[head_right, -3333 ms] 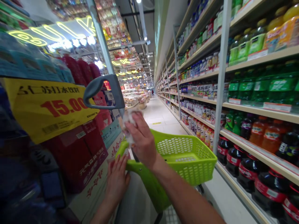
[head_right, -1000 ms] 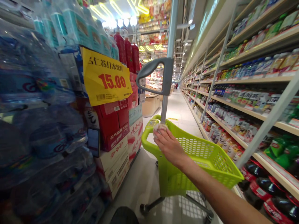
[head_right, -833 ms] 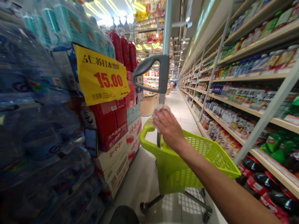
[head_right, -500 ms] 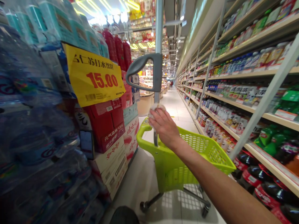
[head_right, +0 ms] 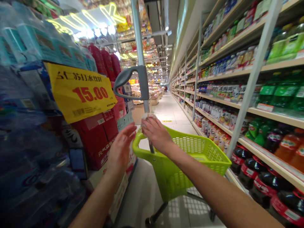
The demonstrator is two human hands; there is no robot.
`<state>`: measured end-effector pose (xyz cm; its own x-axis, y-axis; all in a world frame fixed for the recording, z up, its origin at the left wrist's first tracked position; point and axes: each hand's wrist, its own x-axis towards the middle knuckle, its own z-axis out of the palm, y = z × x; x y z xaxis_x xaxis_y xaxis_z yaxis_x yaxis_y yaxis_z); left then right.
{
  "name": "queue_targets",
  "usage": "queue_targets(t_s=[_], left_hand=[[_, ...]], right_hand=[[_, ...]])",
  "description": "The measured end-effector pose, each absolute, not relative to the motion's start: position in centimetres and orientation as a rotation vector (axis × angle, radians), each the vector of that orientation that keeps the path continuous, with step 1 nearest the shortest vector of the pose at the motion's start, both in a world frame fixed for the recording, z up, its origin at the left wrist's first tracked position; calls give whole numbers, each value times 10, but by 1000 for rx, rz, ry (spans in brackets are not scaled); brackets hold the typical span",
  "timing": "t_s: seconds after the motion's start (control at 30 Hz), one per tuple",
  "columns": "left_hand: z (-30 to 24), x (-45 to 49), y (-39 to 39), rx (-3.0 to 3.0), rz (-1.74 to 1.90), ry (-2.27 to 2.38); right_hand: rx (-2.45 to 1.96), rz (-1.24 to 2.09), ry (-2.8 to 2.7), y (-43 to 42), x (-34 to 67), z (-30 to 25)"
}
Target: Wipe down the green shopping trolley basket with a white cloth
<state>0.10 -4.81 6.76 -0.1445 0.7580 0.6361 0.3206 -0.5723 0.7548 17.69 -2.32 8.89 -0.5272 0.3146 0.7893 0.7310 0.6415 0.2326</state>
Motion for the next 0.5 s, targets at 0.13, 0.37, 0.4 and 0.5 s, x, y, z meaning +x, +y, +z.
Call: queue_targets(t_s=[0.13,0.37,0.4,0.5], left_hand=[[56,-6,-25,1967,1662,1298],[20,-10,-1,2634,857,1536],[20,-10,1,2677,824,1527],[21,-10,6,2755,832,1477]], right_hand=[[-733,-963,-2235,-31,179,38],[-789,-941,-2154,-23,181,54],[-804,-922,-2113,-22,180,65],[-836,-860,-2060,-25,175,61]])
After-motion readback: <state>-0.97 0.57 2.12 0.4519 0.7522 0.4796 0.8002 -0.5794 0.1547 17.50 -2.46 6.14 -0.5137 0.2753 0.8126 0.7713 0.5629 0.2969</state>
